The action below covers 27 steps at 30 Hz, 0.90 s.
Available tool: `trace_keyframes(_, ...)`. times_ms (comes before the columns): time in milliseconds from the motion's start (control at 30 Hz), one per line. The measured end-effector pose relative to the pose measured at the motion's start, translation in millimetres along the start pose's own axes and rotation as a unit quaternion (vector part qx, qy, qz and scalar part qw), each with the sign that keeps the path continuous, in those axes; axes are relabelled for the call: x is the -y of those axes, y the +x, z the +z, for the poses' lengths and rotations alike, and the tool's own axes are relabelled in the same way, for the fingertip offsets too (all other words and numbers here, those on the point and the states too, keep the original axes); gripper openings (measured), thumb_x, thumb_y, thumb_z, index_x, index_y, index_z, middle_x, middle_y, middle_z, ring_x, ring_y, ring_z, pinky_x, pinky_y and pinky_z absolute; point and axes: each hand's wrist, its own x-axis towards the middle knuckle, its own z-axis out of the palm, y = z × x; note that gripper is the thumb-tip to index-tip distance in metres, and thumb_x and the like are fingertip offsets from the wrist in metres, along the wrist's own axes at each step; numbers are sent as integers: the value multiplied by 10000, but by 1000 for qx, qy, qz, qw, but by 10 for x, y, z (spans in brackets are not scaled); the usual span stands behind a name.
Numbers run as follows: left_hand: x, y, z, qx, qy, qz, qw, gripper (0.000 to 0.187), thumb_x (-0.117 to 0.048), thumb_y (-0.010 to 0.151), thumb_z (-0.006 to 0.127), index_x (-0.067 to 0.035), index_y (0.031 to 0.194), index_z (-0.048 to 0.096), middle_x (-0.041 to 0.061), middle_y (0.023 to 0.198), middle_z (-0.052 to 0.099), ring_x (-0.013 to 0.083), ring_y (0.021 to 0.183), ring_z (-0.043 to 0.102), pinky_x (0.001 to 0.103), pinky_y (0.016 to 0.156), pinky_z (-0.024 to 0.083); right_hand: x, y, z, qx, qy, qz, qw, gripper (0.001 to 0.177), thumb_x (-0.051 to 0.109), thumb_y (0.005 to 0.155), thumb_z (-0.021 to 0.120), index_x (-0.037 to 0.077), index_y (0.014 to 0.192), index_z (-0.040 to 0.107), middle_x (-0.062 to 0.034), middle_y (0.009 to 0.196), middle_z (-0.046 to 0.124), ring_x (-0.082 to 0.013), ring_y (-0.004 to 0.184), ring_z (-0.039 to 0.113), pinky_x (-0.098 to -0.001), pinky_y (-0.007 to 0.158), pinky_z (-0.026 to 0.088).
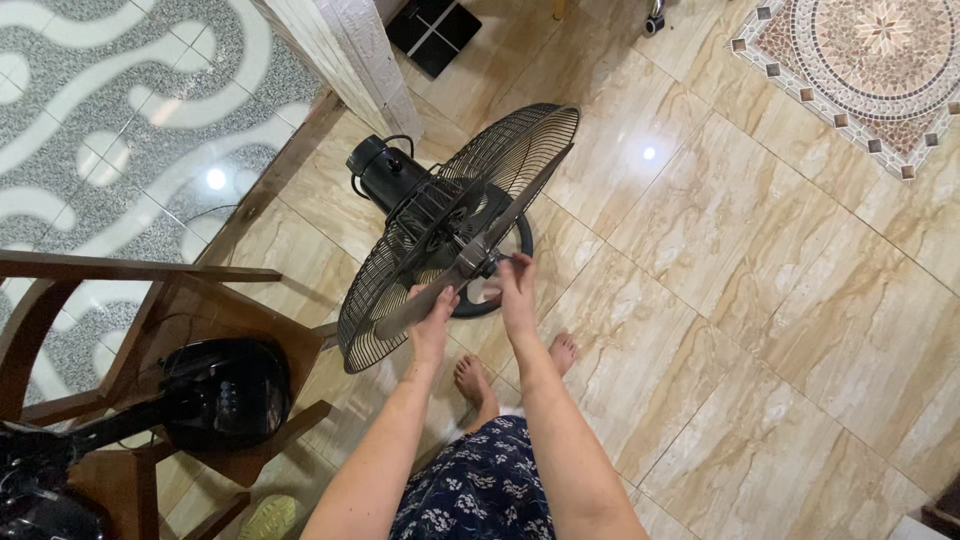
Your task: The person disassembles a standing fan by removing the front grille and fan blades, then wipes the motor housing, stand, and base with a cloth. The person reattaches the fan blades and front grille to complete the task.
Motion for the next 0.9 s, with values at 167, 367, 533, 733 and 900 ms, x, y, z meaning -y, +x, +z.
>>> trace_keyframes(167, 2, 11, -20, 10, 15, 6, 1000, 260, -152, 951, 729, -54, 1076, 522, 79, 1069, 675, 158, 921, 697, 271, 818, 588, -41, 36, -34, -10, 40, 37, 998, 438, 134, 986, 677, 62, 1341, 431, -162, 888, 586, -229, 691, 702, -371, 626, 610)
trace_keyframes(367, 40, 49, -29, 11, -1, 8, 1000, 269, -130, 934, 744, -64, 1047, 508, 74, 1059, 662, 162, 922, 687, 283, 819, 591, -125, 14, -75, 98, -10, -162, 982, 532, 33, 997, 736, 54, 1411, 403, -141, 1168, 573, -226, 973, 663, -392, 827, 585)
trace_keyframes(533, -15, 42, -5, 11, -1, 6, 1000, 263, -126, 931, 742, -66, 1028, 505, 76, 1069, 657, 160, 944, 685, 288, 842, 600, 10, -27, 10, -3, 72, 101, 992, 405, 253, 999, 575, 122, 1333, 388, -96, 1019, 599, -230, 771, 663, -370, 632, 585)
trace_keyframes(733, -32, 31, -8, 13, -7, 3, 1000, 265, -112, 931, 744, -57, 1026, 502, 83, 1074, 659, 166, 941, 688, 295, 848, 600, -188, 44, -90, 35, 78, 43, 995, 339, 228, 1007, 618, 59, 1266, 480, -99, 951, 623, -222, 800, 660, -365, 709, 605)
trace_keyframes(900, -43, 16, -3, 17, -2, 9, 1000, 248, -103, 943, 725, -53, 1037, 501, 85, 1075, 647, 156, 984, 677, 310, 897, 611, -436, 171, -337, 24, 290, 249, 924, 372, 344, 1028, 559, -20, 1104, 564, -149, 906, 662, -225, 754, 665, -329, 695, 593)
